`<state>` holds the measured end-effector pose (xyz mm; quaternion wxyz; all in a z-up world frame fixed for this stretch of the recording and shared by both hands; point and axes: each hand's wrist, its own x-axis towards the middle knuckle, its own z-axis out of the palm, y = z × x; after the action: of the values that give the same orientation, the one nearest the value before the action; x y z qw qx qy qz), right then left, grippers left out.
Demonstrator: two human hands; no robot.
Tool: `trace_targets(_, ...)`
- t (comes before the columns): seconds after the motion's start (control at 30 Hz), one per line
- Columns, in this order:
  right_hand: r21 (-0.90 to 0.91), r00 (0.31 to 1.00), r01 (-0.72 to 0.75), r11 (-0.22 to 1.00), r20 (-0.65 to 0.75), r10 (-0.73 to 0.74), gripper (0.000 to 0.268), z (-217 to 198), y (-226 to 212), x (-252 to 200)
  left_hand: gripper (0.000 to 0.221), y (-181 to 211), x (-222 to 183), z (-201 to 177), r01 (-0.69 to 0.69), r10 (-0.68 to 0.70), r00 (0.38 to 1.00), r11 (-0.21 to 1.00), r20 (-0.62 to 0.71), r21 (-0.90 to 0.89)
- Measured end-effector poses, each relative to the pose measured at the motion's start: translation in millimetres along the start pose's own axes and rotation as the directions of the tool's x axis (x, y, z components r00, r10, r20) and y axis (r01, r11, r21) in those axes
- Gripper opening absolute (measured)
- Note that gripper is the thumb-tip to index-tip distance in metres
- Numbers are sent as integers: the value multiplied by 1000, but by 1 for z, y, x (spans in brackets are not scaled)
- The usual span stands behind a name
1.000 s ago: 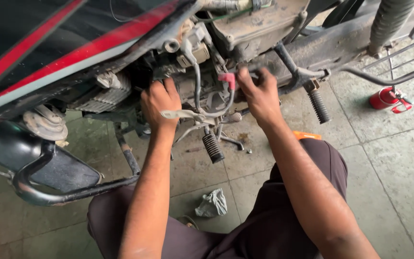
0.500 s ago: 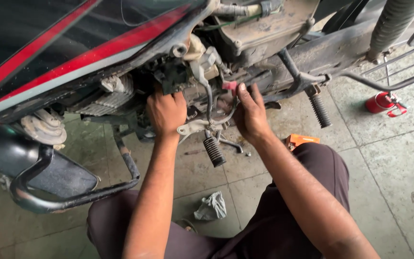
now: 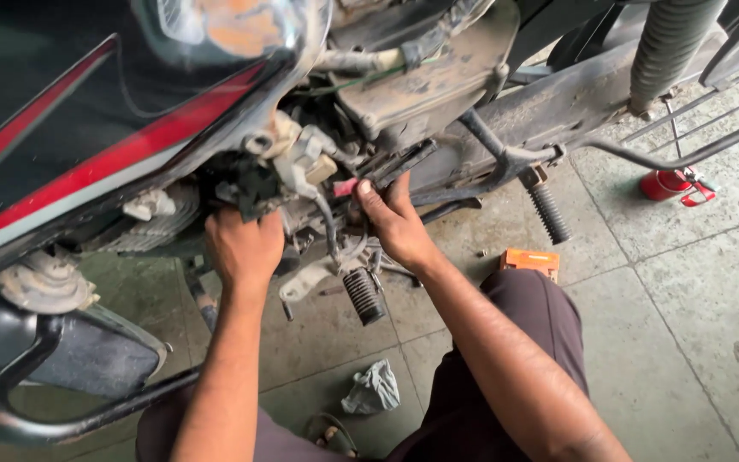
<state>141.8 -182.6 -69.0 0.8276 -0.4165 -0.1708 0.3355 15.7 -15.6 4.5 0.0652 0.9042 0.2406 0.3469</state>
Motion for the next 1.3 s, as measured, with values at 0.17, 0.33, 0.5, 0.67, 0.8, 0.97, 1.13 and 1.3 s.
trace_targets(0.17, -427, 983, 182, 886, 77, -165, 57, -49, -19, 12, 14, -1, -6, 6, -65, 71, 996, 992, -48, 106)
trace_targets(0.33, -48, 997, 60, 997, -37, -61, 27, -89, -4, 36, 8, -20, -7, 13, -98, 98, 992, 995, -74, 3)
trace_targets(0.5, -337, 961, 277, 900, 108, -255, 14, -102, 10, 47, 6, -30, -1, 6, -196, 198, 979, 980, -51, 34)
trace_targets(0.67, -598, 889, 445, 666, 384, -250, 39, -97, -14, 49, 7, -21, 7, -3, -210, 208, 976, 977, -63, -29)
trace_targets(0.8, -670, 886, 441, 597, 431, -172, 53, -73, -41, 42, 9, -23, 4, 8, -202, 198, 977, 978, -81, -50)
trace_targets(0.97, -574, 870, 449, 685, 455, -189, 64, -60, -50, 30, 5, -26, -6, 23, -115, 112, 992, 993, -66, -42)
trace_targets(1.13, -274, 950, -94, 957, 263, 169, 54, -67, -44, 27, 10, -31, -8, 47, 35, -18, 996, 983, -92, 182)
trace_targets(1.3, -216, 950, 10, 976, 306, 58, 62, -74, -27, 23, 10, -10, 8, 53, 214, -209, 974, 975, -87, 56)
